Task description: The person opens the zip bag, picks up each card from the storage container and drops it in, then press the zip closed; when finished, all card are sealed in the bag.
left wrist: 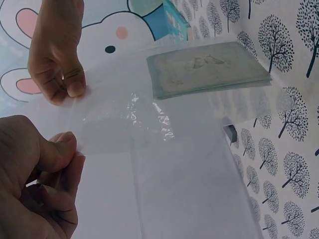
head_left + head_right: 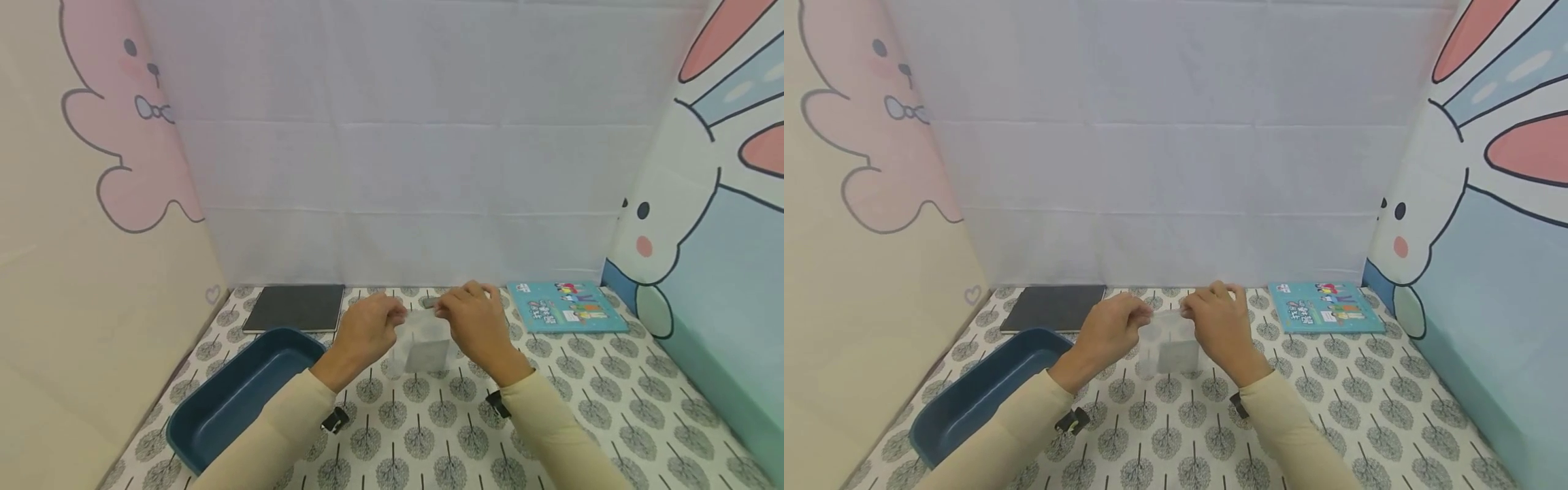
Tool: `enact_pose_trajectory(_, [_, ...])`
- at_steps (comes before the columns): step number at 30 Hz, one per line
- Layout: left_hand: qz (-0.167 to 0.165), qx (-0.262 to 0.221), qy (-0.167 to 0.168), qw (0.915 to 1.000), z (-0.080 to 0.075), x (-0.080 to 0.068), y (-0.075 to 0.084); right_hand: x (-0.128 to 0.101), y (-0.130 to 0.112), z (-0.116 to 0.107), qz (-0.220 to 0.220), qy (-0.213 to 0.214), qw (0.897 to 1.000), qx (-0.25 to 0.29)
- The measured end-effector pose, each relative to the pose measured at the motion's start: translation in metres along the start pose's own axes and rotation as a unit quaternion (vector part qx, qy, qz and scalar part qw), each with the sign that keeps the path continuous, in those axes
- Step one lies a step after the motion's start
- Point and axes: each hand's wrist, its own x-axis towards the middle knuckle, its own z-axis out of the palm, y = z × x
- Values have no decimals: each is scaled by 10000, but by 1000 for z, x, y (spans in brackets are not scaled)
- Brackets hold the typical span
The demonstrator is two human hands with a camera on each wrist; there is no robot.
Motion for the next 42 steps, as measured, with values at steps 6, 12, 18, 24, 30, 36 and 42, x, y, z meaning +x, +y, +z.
enact_pose_trajectory(6, [-243,-320,-194,9990,-7,-1,6,-5,14,-12,32,-59,10000,29])
enact_pose_trajectory(12, [-300,-678,-573,9956,-19,-15,17,-11,11,-48,625,-1482,9738,1606])
enact_pose_trajectory(18, [-725,-1665,-1381,9736,-47,-42,34,-4,6,-104,815,-2621,9169,2899])
enact_pose_trajectory(24, [-901,-1045,-1890,9722,-14,-31,22,-13,14,-66,818,-3285,9012,2705])
enact_pose_trajectory(30, [-1101,509,-2355,9643,53,-14,-2,-33,13,22,1656,-3756,8956,1715])
enact_pose_trajectory(36, [-848,1386,-3214,9329,71,-27,7,-44,5,52,1840,-4066,8872,1168])
enact_pose_trajectory(42, [-479,1892,-3967,8970,80,-51,11,-73,-13,33,1181,-5183,8347,1435])
